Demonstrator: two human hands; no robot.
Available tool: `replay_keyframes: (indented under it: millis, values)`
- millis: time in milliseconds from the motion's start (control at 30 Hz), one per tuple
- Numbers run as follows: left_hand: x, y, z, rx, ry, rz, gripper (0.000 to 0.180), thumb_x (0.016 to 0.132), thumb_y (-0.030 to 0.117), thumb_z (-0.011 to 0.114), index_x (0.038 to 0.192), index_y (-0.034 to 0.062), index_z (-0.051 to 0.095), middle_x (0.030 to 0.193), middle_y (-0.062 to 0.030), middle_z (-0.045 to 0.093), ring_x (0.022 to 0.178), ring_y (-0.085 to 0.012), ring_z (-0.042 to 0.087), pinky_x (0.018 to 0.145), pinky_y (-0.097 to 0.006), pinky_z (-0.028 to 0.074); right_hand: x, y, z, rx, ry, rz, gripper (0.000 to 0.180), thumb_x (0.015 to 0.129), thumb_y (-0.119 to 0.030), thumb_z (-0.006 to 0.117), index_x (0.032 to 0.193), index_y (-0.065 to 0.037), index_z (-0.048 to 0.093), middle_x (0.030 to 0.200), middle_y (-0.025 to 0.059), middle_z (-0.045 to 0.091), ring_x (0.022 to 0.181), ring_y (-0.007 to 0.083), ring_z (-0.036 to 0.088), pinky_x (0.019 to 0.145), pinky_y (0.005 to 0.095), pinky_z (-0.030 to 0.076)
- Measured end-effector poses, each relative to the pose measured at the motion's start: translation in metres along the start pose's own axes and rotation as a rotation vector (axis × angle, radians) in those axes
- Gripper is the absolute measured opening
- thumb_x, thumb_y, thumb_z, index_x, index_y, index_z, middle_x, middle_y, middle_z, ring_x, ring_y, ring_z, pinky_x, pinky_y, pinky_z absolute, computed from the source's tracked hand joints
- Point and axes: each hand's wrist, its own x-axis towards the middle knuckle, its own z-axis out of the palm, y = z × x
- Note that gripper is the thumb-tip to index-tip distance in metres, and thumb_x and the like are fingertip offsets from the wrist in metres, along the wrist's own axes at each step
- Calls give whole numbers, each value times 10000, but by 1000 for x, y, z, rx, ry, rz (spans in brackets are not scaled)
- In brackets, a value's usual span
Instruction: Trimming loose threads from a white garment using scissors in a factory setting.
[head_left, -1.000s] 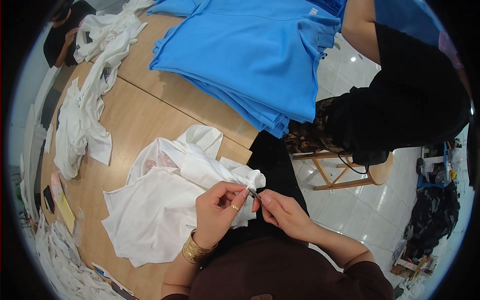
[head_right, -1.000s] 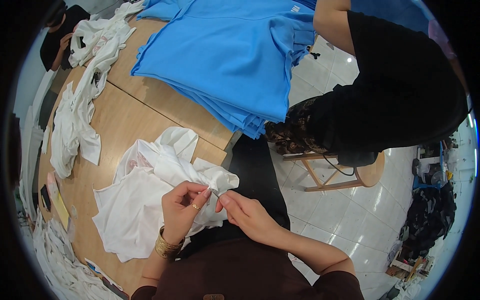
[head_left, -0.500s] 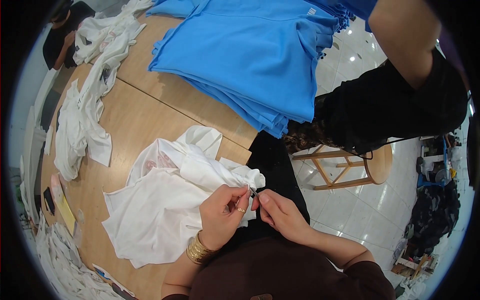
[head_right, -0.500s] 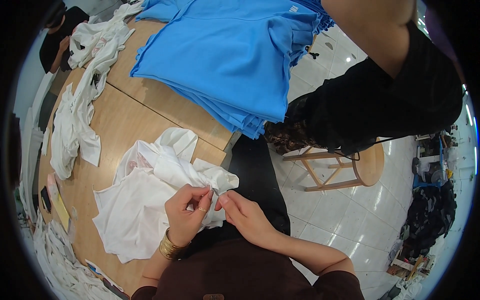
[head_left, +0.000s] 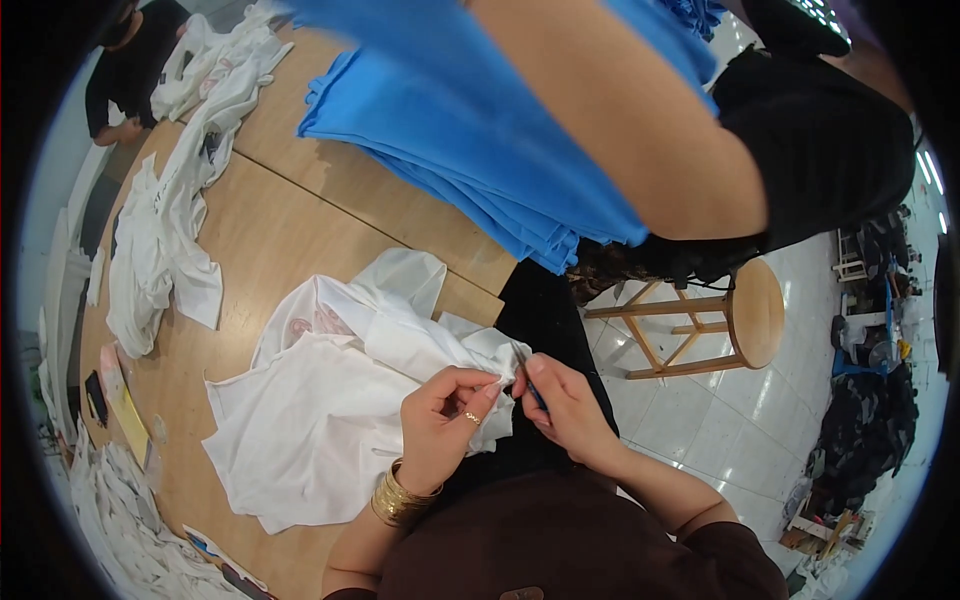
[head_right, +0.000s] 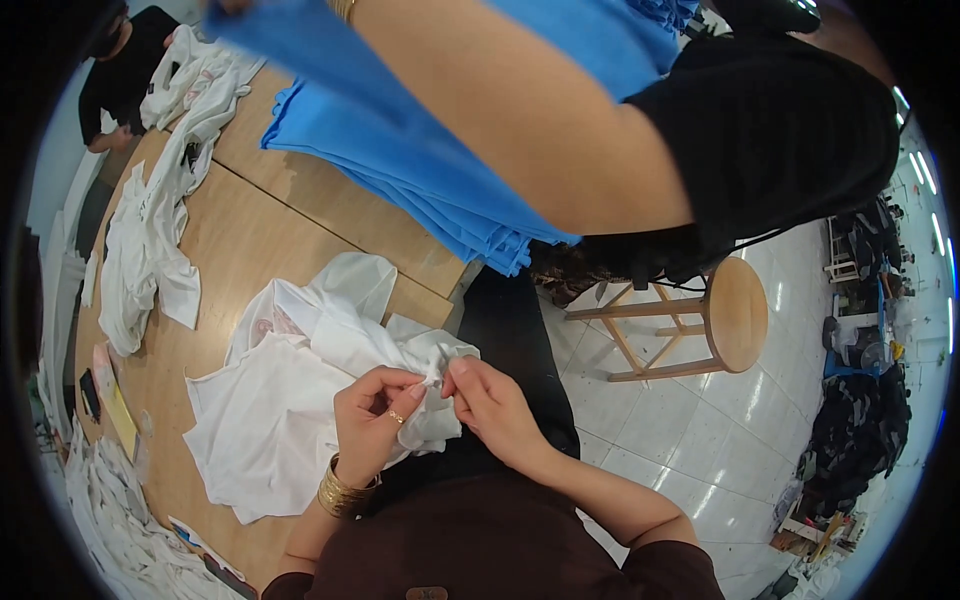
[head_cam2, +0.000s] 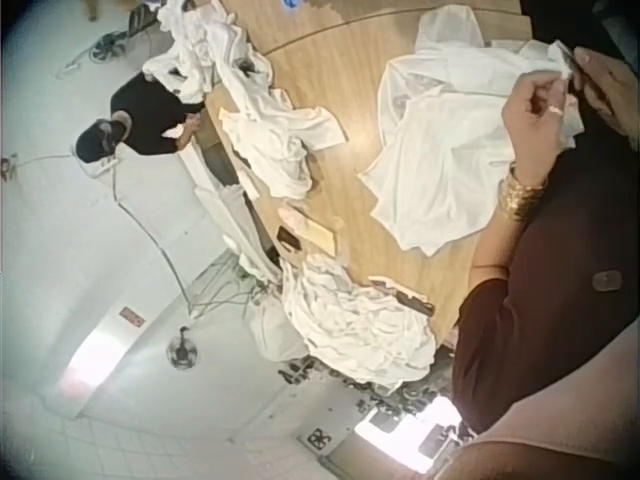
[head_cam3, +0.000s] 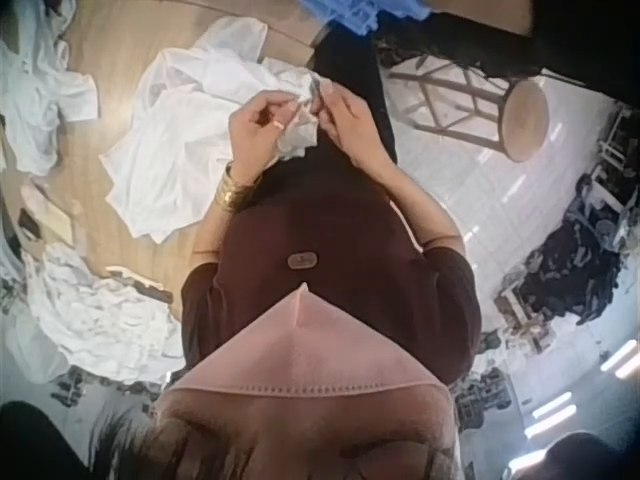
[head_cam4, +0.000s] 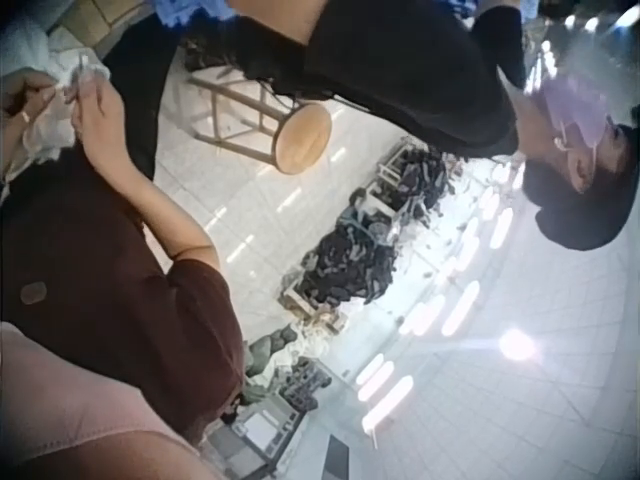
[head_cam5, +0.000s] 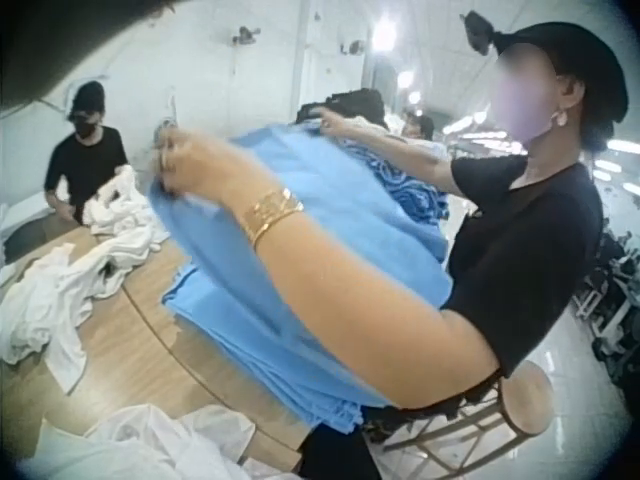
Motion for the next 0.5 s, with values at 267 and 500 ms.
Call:
replay_keyframes:
  millis: [267,500]
  values:
    - [-2,1,5,-51,41,0,105,835,13,651,933,-27,647,723,4,600,610,-18,502,545,-171,405,-25,-17,5,-109,-89,96,357,1014,-319,324,852,-55,501,549,-34,379,487,35,326,465,195,284]
    - [-1,1,7,201,75,171,94,817,6,659,911,3,658,707,-14,579,564,-47,518,502,-193,400,-23,-15,1,-197,-73,129,357,1014,-322,324,857,-54,500,551,-25,386,493,46,337,475,203,299]
